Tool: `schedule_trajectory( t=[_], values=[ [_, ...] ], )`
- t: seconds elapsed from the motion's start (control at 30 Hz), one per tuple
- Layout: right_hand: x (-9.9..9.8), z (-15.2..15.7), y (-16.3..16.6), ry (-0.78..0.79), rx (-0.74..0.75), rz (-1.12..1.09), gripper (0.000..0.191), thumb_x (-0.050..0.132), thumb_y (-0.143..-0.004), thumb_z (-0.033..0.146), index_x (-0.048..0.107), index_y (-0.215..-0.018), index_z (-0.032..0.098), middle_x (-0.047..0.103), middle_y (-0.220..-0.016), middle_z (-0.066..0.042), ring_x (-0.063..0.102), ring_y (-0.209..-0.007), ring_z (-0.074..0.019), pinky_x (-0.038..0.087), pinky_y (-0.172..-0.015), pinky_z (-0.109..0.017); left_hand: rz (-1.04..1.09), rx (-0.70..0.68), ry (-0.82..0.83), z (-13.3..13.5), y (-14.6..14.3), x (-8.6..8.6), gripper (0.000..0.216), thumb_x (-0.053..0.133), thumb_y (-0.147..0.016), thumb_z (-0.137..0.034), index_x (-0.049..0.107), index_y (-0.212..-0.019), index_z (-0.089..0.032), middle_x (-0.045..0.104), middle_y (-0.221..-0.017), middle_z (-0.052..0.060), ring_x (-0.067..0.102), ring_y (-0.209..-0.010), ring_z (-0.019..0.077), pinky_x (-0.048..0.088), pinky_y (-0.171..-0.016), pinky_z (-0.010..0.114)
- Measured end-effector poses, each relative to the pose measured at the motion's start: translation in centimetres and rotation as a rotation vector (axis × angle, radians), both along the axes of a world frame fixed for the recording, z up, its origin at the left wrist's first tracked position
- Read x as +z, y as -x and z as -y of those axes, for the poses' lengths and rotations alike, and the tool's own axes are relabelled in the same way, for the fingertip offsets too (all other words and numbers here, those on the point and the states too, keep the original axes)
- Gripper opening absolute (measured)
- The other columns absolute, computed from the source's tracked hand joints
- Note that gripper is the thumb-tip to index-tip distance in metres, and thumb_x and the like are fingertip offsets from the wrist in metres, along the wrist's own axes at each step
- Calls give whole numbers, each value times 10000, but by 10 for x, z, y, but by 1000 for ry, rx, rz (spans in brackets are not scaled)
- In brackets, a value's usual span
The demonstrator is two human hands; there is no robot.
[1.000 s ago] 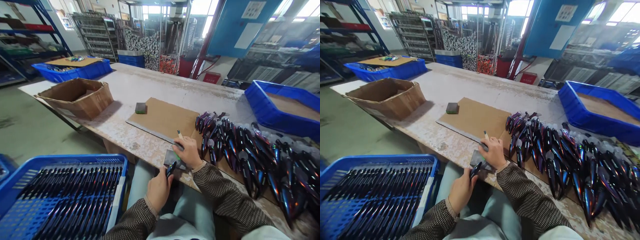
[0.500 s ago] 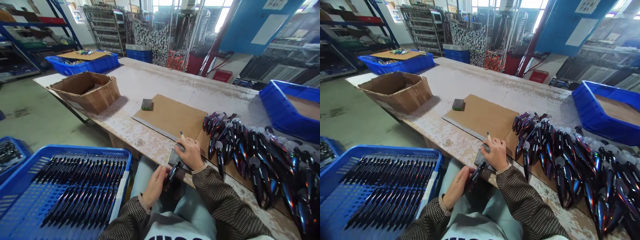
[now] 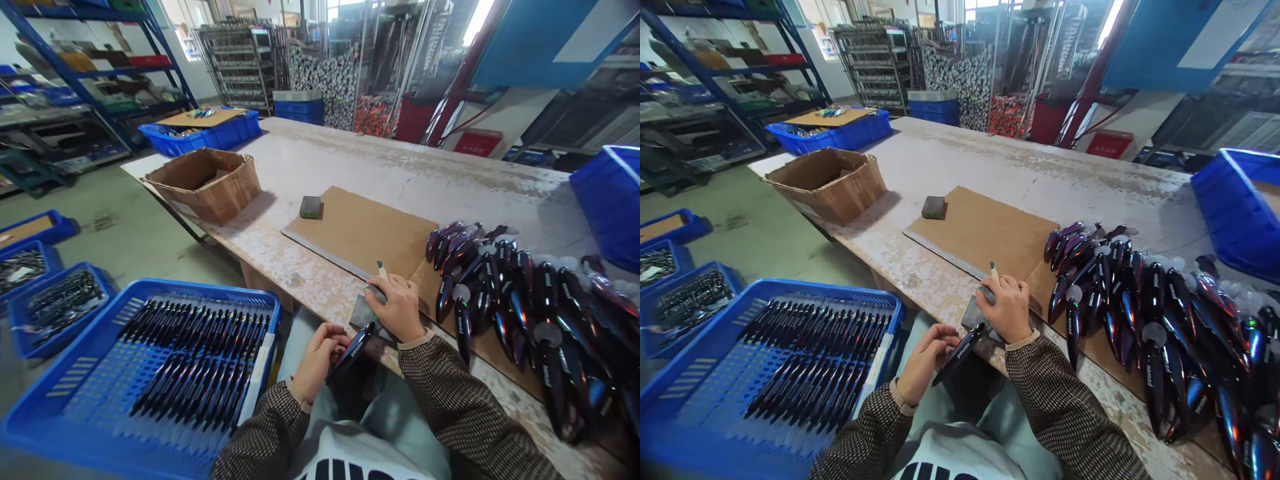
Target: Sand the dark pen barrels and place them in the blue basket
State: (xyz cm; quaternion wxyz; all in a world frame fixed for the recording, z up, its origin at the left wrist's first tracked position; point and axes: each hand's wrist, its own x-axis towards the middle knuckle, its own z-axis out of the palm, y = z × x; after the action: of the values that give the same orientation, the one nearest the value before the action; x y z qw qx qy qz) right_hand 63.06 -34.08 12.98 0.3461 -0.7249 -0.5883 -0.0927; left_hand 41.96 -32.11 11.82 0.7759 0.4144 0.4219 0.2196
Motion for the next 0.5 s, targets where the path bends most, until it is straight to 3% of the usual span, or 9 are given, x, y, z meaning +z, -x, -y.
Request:
schedule_trajectory(
  t=[0.5],
  values=[
    [-2,0,-2,-12,19,-11,156,560,-926,339,673,-954,236,694,-988,-34,568,-1020,-263,270,-906,-416,14,47,-22,-5,2,-4,311,610,-652,-211,629,-959,-172,684,-871,16,635,-708,109,494,-688,236]
  ],
)
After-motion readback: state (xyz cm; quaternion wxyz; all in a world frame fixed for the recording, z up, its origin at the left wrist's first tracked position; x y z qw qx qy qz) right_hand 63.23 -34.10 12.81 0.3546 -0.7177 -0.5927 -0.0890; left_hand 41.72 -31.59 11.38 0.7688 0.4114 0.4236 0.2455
